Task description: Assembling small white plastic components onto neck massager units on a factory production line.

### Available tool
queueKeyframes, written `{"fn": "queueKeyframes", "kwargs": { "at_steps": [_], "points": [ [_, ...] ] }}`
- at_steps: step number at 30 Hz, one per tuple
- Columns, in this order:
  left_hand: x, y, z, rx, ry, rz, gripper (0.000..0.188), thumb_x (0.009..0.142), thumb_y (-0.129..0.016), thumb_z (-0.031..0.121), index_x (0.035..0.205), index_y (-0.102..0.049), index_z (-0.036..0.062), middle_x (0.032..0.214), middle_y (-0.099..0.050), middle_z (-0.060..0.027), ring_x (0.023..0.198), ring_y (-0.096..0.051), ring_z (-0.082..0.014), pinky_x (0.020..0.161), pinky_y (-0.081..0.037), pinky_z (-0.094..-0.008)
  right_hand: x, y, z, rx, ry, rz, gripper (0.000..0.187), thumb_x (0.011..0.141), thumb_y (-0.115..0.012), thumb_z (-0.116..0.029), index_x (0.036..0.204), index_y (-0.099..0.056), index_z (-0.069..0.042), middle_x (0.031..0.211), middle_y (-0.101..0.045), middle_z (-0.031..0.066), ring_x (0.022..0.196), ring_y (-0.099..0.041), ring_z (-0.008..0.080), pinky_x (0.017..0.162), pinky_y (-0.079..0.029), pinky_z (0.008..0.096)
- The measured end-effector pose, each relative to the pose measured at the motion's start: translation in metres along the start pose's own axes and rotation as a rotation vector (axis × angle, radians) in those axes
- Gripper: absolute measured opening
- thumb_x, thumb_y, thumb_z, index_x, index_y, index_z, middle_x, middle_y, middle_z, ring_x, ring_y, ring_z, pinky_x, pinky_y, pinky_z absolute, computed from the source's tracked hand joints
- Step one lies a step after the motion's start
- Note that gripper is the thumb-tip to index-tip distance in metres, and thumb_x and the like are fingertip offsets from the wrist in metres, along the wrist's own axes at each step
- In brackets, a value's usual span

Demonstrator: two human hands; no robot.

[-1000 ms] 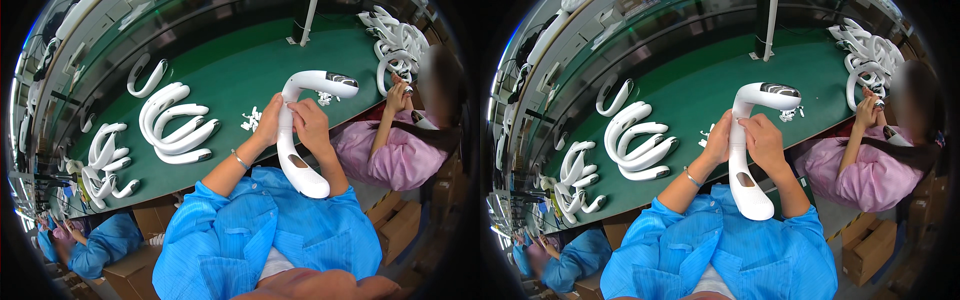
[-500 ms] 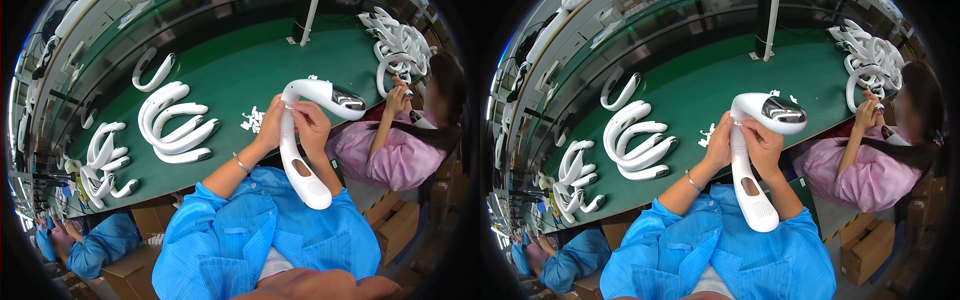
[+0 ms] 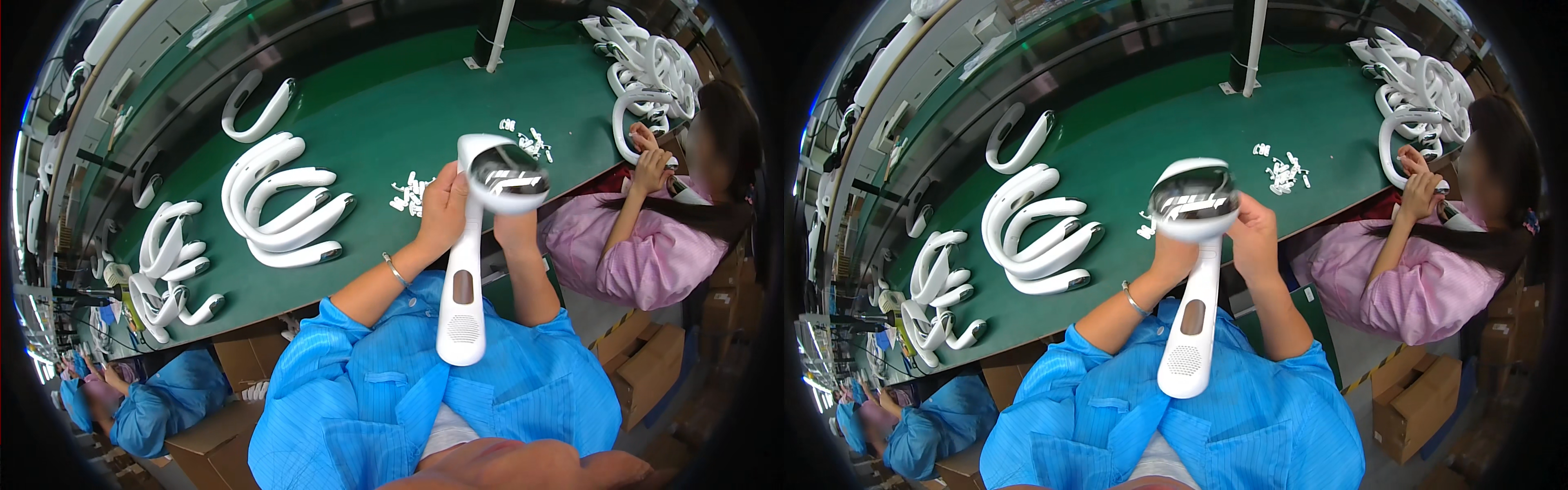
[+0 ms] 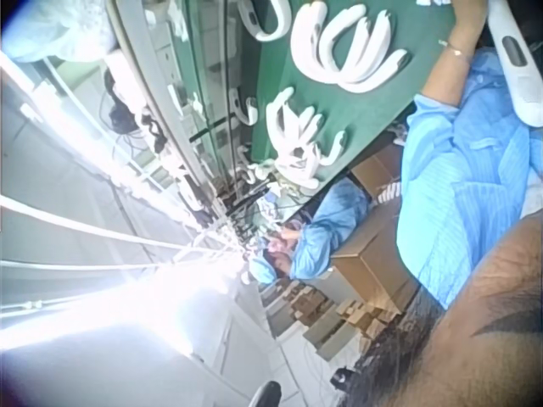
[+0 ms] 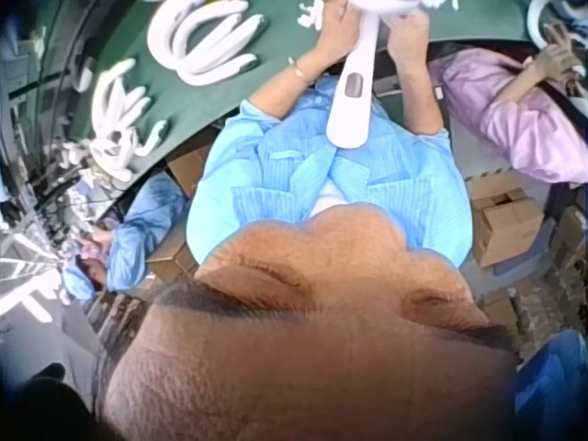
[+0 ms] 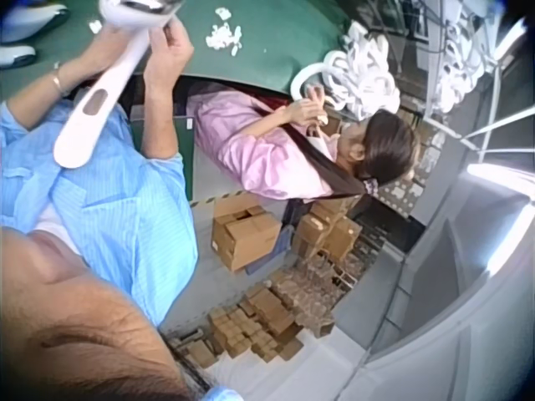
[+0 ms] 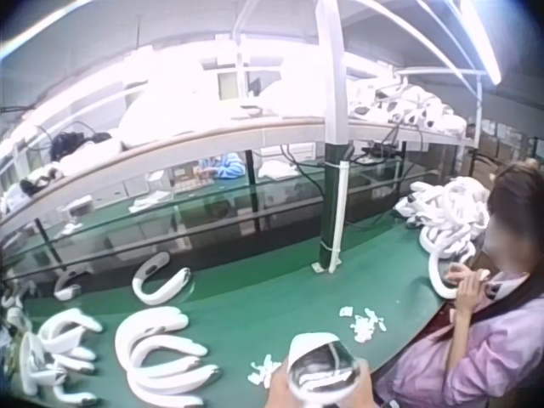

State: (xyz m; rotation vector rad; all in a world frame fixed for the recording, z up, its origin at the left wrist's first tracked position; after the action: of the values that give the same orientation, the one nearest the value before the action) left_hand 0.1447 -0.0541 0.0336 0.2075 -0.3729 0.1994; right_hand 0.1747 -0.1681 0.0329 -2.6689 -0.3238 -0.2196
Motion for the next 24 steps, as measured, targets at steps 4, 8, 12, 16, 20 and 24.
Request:
{"fn": "queueKeyframes", "kwargs": {
  "at_steps": [4, 8, 12, 16, 20, 24],
  "points": [
    [0.01, -0.004, -0.031, -0.283, 0.252, 0.073, 0.027, 0.096, -0.045, 0.021, 0.101, -0.058, -0.0015, 0.068, -0.06, -0.007, 0.06, -0.056, -0.0103, 0.054, -0.045, -0.0271, 0.012, 0.012, 0.039, 0.027, -0.177, 0.134, 0.025, 0.084, -0.06, -0.003, 0.108, -0.064, 0.003, 0.091, -0.066, 0.0038, 0.071, -0.057, 0.0059, 0.06, -0.044, 0.0202],
    [0.023, -0.02, -0.064, -0.301, 0.358, 0.002, 0.027, 0.097, -0.046, 0.023, 0.107, -0.055, -0.001, 0.081, -0.061, -0.0047, 0.065, -0.057, -0.0091, 0.058, -0.049, -0.0239, 0.022, 0.025, 0.061, -0.002, -0.279, 0.104, 0.03, 0.088, -0.057, -0.007, 0.115, -0.06, 0.003, 0.094, -0.066, 0.0041, 0.072, -0.058, 0.0065, 0.062, -0.045, 0.02],
    [0.044, -0.039, -0.066, -0.529, 0.447, -0.045, 0.019, 0.093, -0.052, 0.014, 0.106, -0.054, 0.0003, 0.088, -0.062, -0.0086, 0.066, -0.058, -0.012, 0.058, -0.046, -0.0247, 0.002, 0.03, 0.063, 0.145, -0.451, 0.043, 0.042, 0.097, -0.046, -0.025, 0.131, -0.043, -0.001, 0.108, -0.062, 0.0102, 0.085, -0.065, 0.0166, 0.069, -0.054, 0.0323],
    [0.101, -0.067, -0.055, -0.508, 0.362, -0.138, 0.025, 0.094, -0.051, 0.017, 0.11, -0.05, -0.0014, 0.091, -0.062, -0.0107, 0.076, -0.061, -0.0129, 0.066, -0.052, -0.0274, -0.022, 0.009, 0.041, 0.599, -0.584, -0.126, 0.042, 0.095, -0.046, -0.032, 0.123, -0.044, -0.002, 0.095, -0.062, 0.0203, 0.072, -0.066, 0.0262, 0.057, -0.055, 0.0343],
    [0.165, -0.11, -0.09, -0.118, 0.231, -0.293, 0.058, 0.089, -0.06, 0.032, 0.129, -0.039, -0.0038, 0.108, -0.06, -0.0126, 0.092, -0.059, -0.0177, 0.071, -0.05, -0.0322, 0.034, 0.058, 0.048, 1.016, -0.66, 0.129, 0.036, 0.085, -0.057, -0.02, 0.116, -0.048, -0.005, 0.084, -0.059, 0.0202, 0.059, -0.059, 0.0234, 0.041, -0.05, 0.0238],
    [0.218, -0.044, -0.077, 0.294, 0.344, -0.569, 0.076, 0.08, -0.066, 0.044, 0.137, -0.037, 0.0031, 0.119, -0.057, -0.0153, 0.1, -0.059, -0.0228, 0.077, -0.051, -0.037, 0.158, 0.207, 0.047, 0.655, -0.161, 0.459, 0.025, 0.095, -0.045, -0.02, 0.11, -0.048, 0.0, 0.099, -0.057, 0.0173, 0.076, -0.063, 0.0269, 0.057, -0.058, 0.0317]
  ]
}}
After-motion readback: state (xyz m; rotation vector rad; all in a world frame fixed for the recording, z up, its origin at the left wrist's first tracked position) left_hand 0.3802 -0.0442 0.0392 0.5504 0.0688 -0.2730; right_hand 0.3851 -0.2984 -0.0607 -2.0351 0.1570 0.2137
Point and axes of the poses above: each hand's wrist, its own x-axis towards the middle knuckle, its own y-axis out of the back of the hand, z = x × y, the point moved 9 cm from there along x, towards the middle knuckle
